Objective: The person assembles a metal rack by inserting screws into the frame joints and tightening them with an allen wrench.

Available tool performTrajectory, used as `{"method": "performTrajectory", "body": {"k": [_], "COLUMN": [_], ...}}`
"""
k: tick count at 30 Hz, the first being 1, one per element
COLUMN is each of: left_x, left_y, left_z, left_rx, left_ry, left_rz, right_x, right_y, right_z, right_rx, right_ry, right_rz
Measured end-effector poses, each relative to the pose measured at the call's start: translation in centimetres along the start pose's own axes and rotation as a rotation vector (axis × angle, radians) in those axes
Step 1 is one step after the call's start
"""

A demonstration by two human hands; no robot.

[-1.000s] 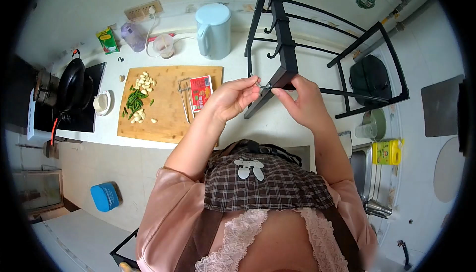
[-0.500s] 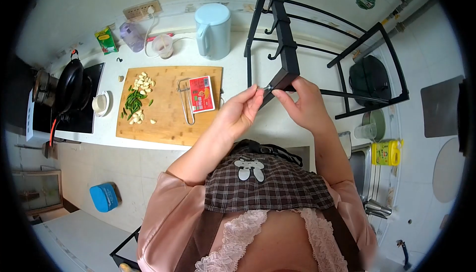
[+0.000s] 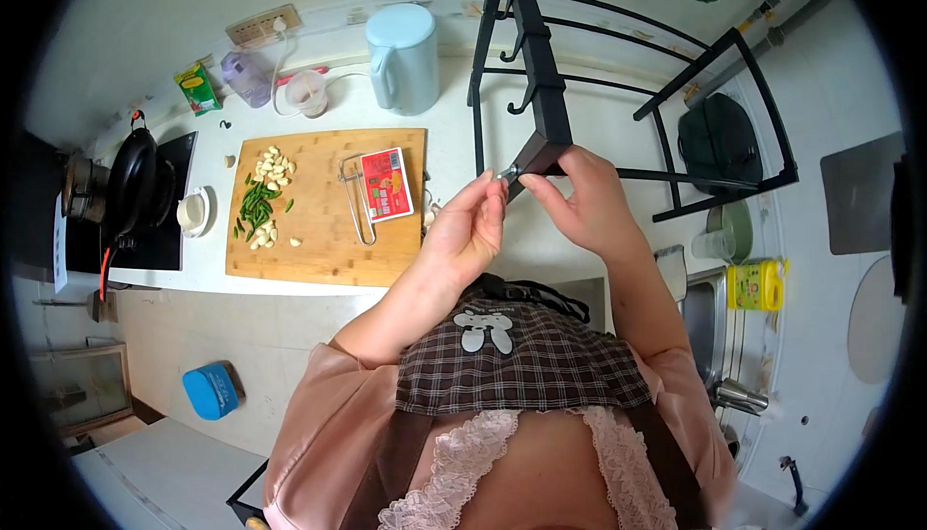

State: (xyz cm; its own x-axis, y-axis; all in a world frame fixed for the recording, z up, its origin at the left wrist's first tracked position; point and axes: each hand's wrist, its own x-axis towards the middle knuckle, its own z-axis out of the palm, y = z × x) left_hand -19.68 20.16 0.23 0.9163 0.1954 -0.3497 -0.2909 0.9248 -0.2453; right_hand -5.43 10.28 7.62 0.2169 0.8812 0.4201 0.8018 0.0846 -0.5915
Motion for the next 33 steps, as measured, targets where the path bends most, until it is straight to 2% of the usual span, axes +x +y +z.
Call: {"method": "performTrajectory", "body": {"k": [7,9,10,12,13,15,19,21,23,25,26,28,29,31,33], "left_x": [0.4,0.4,0.2,-0.2,-0.4,-0.7,-0.9,-0.7,-1.1,-1.3,-1.4,-1.3,-1.2,-1.0,-0.9], "left_y": [-0.3,-0.2,-0.4,-0.7,-0.7,-0.6,-0.9,-1.2,-1.2,-0.8,-0.5,0.1,0.2,0.2,0.2], "left_z": [-1.8,-2.0,-1.8,-1.1,-1.1,-1.0,-0.7,-0.4,-0.3,-0.1,-0.1,-0.1,-0.1,-0.2,-0.1], "left_rx": [0.147,0.416,0.416,0.747,0.746,1.061,1.264,1.514,1.523,1.780,1.780,1.941,1.940,1.781,1.748], "left_ry": [-0.103,-0.161,-0.161,-0.095,-0.090,-0.192,-0.132,-0.257,-0.226,-0.194,-0.189,-0.265,-0.261,-0.102,-0.104], "left_rz": [-0.051,0.202,0.202,0.411,0.411,0.537,0.646,0.830,0.822,1.014,1.020,1.266,1.269,1.370,1.370], "right_x": [-0.1,-0.1,-0.1,-0.1,-0.2,-0.1,-0.1,-0.1,-0.2,-0.1,0.0,0.0,0.0,-0.1,-0.1], "right_y": [0.0,0.1,0.2,0.3,0.2,-0.2,-0.1,0.2,0.3,0.3,0.3,0.3,0.4,0.4,0.4], "right_z": [0.0,0.0,0.0,0.2,0.2,0.0,0.0,0.0,0.1,0.1,0.1,0.0,0.1,0.2,0.2], "right_rx": [-0.043,-0.078,-0.078,-0.065,-0.062,-0.095,-0.113,-0.094,-0.091,-0.086,-0.078,-0.070,-0.075,-0.079,-0.058], "right_ry": [0.023,0.021,0.022,0.033,0.031,0.007,0.015,0.015,0.016,0.020,0.008,-0.007,0.002,0.007,0.009], "right_rz": [-0.023,-0.049,-0.048,-0.052,-0.050,-0.027,-0.059,-0.037,-0.042,-0.050,-0.035,-0.025,-0.032,-0.039,-0.023]}}
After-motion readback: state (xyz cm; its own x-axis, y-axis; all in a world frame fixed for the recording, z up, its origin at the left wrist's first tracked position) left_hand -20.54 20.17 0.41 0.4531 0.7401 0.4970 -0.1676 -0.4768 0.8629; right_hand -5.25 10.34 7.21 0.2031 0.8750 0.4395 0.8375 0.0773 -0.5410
